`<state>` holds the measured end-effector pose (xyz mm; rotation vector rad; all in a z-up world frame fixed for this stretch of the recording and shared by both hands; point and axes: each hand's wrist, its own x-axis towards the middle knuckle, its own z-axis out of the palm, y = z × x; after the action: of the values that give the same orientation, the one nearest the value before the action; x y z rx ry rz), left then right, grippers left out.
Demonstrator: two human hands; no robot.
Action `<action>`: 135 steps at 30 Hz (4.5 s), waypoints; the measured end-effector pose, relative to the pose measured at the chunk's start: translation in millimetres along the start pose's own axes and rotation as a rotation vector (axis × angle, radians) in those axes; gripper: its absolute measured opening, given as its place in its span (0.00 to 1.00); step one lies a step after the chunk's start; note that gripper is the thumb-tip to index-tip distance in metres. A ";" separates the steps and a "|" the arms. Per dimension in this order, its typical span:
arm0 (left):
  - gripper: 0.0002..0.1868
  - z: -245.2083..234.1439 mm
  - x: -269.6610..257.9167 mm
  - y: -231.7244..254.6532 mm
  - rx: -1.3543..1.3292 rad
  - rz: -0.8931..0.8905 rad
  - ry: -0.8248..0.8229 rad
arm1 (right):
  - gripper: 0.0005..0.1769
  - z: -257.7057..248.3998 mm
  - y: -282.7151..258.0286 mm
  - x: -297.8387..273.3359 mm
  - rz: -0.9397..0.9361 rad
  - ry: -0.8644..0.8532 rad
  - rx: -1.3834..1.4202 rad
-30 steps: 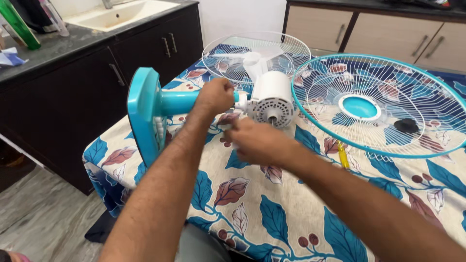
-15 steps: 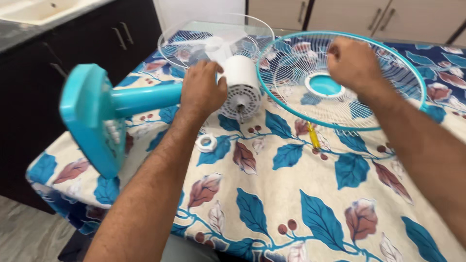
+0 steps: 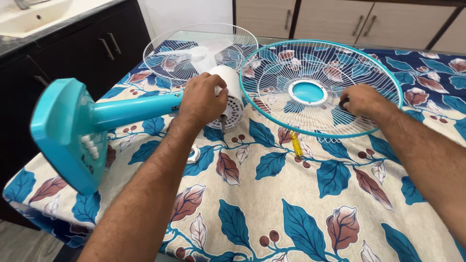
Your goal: The person disassembles a teal LG table fan on a floral bedspread. They remove the front grille, unscrew and detach the fan blades, remove the central hub, and then detach the rear grille using a yellow screwdriver. The fan is left in a partially disassembled state.
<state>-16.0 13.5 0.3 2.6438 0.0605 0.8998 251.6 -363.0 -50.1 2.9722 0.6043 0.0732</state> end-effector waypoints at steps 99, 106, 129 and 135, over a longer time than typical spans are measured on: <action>0.14 60.3 29.6 138.3 0.094 0.118 -0.606 | 0.19 -81.6 -67.5 -104.5 -0.119 0.251 0.804; 0.26 116.0 21.6 140.2 0.032 0.073 -0.671 | 0.17 -69.8 -52.3 -89.9 -0.285 0.145 0.994; 0.34 127.5 22.2 141.1 0.104 -0.007 -0.729 | 0.15 -68.4 -51.9 -83.9 -0.296 0.155 0.902; 0.34 124.8 18.0 148.1 0.099 0.020 -0.639 | 0.15 -69.4 -60.0 -87.3 -0.256 0.186 0.770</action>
<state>62.7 -161.5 -31.6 2.8950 -0.0806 0.0260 143.4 -335.6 9.7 3.5930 1.2838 0.1196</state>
